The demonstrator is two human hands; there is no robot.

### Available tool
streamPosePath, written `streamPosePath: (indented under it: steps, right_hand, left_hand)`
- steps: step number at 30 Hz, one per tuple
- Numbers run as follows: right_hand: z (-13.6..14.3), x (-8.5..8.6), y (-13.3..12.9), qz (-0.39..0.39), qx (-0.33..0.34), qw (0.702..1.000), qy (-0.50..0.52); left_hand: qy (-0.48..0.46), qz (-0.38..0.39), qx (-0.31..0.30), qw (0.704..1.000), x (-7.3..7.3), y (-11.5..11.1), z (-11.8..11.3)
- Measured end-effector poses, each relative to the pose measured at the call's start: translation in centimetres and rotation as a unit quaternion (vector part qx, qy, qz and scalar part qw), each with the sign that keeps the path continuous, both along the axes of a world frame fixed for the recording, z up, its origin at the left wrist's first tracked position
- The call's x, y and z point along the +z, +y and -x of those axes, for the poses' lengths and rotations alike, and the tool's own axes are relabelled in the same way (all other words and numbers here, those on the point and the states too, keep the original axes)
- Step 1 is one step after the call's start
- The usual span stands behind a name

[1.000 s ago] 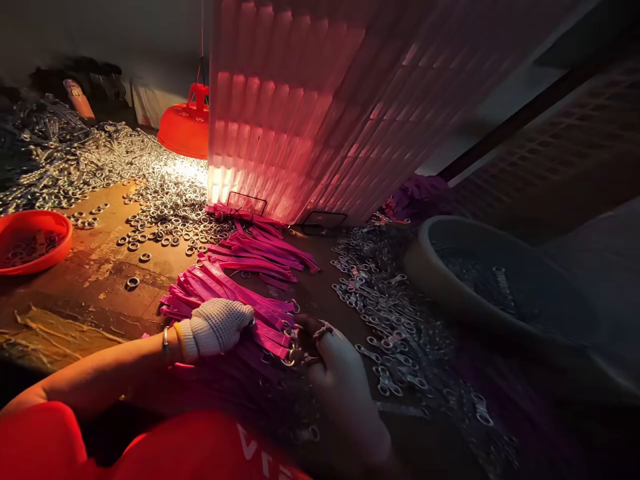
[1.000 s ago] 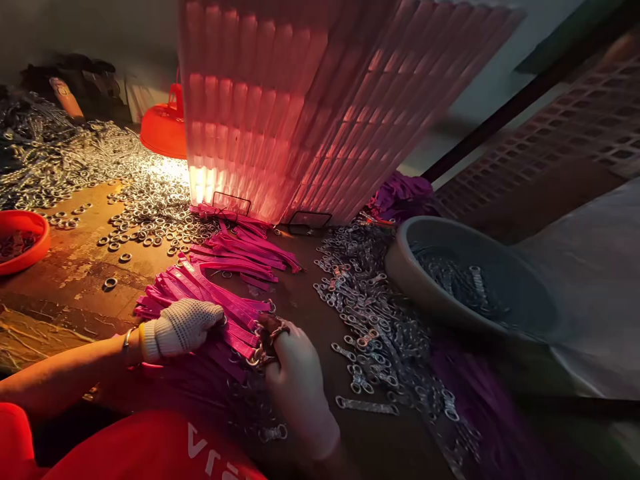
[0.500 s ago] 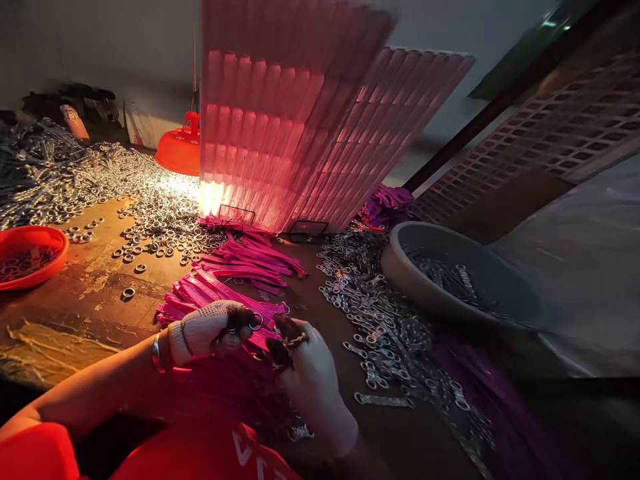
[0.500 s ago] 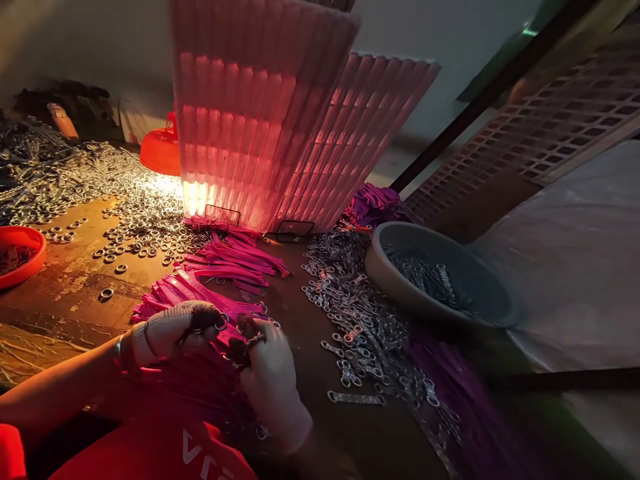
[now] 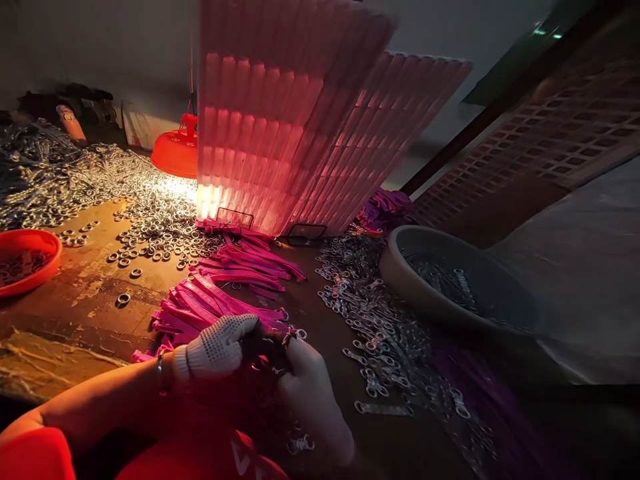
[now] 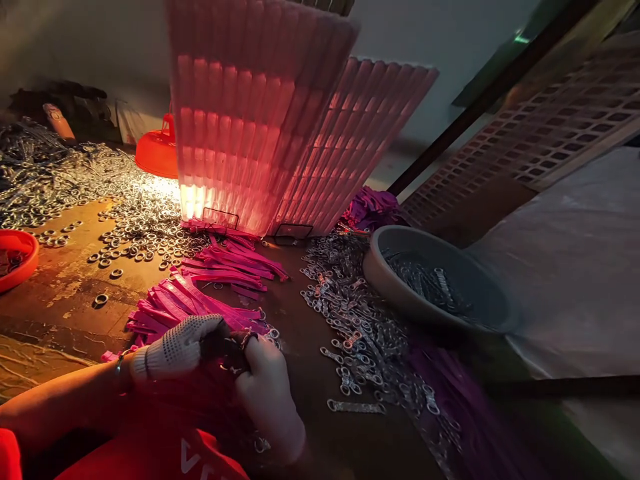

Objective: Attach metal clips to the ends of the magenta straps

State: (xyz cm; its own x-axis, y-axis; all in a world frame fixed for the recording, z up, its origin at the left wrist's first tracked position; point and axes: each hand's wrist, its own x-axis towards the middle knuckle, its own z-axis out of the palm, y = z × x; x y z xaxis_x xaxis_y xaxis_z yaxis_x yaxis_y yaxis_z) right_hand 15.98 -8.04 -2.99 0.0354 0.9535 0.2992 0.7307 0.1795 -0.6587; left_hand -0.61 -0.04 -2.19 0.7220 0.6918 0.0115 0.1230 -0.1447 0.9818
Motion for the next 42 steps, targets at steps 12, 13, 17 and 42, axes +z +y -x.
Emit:
streamPosePath:
  steps: [12,13,17,42]
  right_hand:
    - [-2.7,0.2,0.9,-0.177,-0.064,0.936,-0.298]
    - [-3.2,0.2,1.0,-0.173,-0.060,0.937,-0.298]
    - [-4.6,0.1,1.6,-0.181,-0.040,0.939,-0.289]
    - [-7.6,-2.4,5.5,0.008,-0.141,0.984,0.109]
  left_hand:
    - [-0.058,0.365,-0.006,0.929,2.4,1.4,-4.0]
    - [-0.047,0.367,-0.015,0.929,2.6,1.7,-4.3]
    - [-0.018,0.400,-0.005,0.916,2.9,2.4,-5.5]
    - [0.130,-0.064,0.007,0.989,-2.8,19.2,-14.7]
